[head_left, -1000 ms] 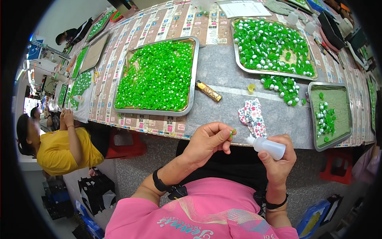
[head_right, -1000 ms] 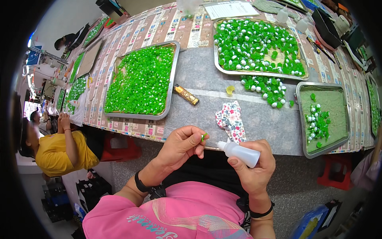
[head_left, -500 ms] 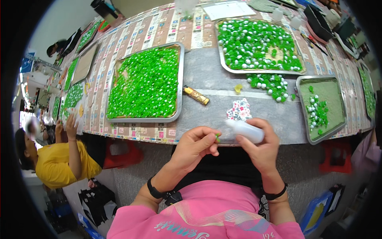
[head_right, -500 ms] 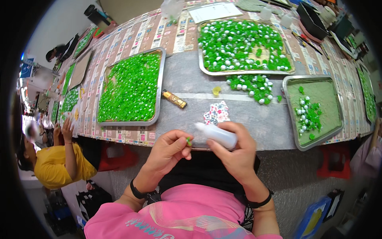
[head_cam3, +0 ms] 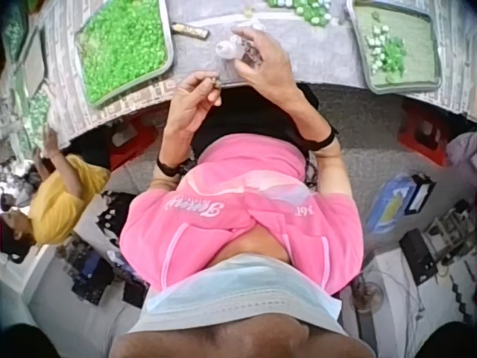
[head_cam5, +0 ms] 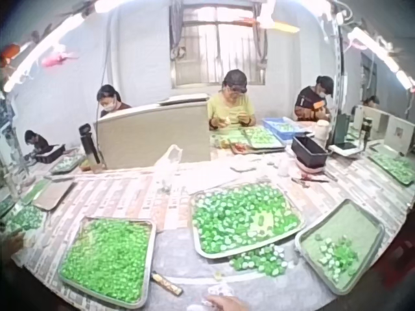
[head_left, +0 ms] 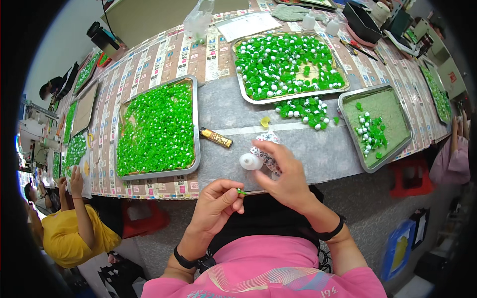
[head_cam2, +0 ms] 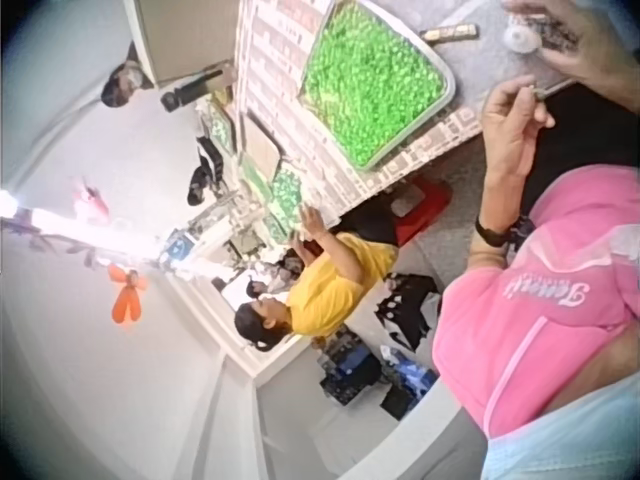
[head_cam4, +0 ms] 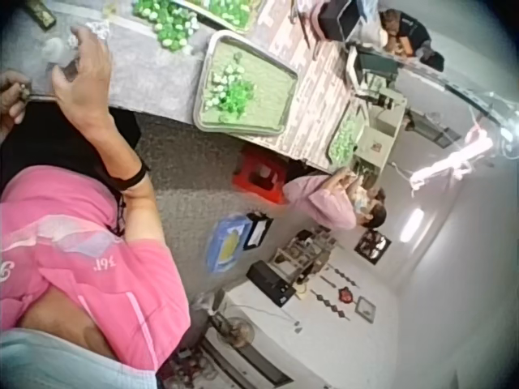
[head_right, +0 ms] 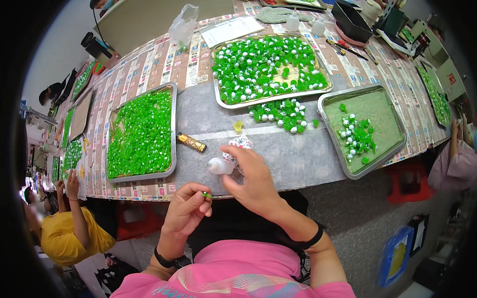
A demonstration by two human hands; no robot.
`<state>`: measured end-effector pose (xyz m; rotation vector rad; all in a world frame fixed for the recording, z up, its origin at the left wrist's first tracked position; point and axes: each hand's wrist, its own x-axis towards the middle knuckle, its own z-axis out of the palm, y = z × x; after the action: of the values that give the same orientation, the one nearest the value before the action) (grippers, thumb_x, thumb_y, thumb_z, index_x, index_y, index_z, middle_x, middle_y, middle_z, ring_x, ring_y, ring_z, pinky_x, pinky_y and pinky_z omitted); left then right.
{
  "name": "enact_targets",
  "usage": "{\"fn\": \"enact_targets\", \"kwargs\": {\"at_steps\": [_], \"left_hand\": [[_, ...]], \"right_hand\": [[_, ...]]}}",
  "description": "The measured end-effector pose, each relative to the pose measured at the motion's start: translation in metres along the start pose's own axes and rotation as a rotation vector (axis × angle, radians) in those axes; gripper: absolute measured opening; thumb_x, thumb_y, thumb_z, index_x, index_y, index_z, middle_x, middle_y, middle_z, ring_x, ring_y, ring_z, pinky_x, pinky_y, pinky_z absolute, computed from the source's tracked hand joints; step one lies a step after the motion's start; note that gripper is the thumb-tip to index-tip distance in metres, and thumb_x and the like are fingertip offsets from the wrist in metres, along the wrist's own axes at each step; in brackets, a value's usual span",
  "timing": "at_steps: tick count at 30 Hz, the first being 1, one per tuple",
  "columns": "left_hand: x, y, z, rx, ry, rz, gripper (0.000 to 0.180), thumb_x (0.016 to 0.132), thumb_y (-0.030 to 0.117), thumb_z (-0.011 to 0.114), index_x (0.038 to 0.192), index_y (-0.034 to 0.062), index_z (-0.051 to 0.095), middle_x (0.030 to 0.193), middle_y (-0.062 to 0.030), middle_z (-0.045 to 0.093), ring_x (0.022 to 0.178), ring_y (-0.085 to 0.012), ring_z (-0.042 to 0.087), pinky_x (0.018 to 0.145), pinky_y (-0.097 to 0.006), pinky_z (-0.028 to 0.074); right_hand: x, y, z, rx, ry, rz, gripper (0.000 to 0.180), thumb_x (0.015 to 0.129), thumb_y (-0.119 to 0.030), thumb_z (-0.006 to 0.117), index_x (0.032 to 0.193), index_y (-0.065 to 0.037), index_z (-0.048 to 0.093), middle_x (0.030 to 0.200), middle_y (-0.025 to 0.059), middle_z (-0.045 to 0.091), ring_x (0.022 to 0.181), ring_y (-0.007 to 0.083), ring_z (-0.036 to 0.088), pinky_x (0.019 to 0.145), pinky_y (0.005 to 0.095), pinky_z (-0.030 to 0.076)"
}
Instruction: Assembling small green and white plastic parts using an adhesive.
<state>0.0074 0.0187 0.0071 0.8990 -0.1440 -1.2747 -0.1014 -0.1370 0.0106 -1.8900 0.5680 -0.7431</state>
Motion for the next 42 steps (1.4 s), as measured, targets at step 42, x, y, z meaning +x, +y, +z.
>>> {"fn": "enact_targets", "kwargs": {"at_steps": [42], "left_hand": [[0.007,-0.010,0.012,-0.023,-0.125,-0.102,0.020,0.091,0.012,0.056,0.105,-0.0014,0.060,0.086,-0.0051,0.060,0.069,-0.0099,0.057,0.065,-0.026,0.052]], "right_hand": [[-0.039,-0.023,-0.027,0.517,-0.196,0.268,0.018,0.081,0.005,0.063,0.099,0.003,0.062,0.100,0.0092,0.058,0.089,0.0136,0.060,0.076,0.0231,0.051]]}}
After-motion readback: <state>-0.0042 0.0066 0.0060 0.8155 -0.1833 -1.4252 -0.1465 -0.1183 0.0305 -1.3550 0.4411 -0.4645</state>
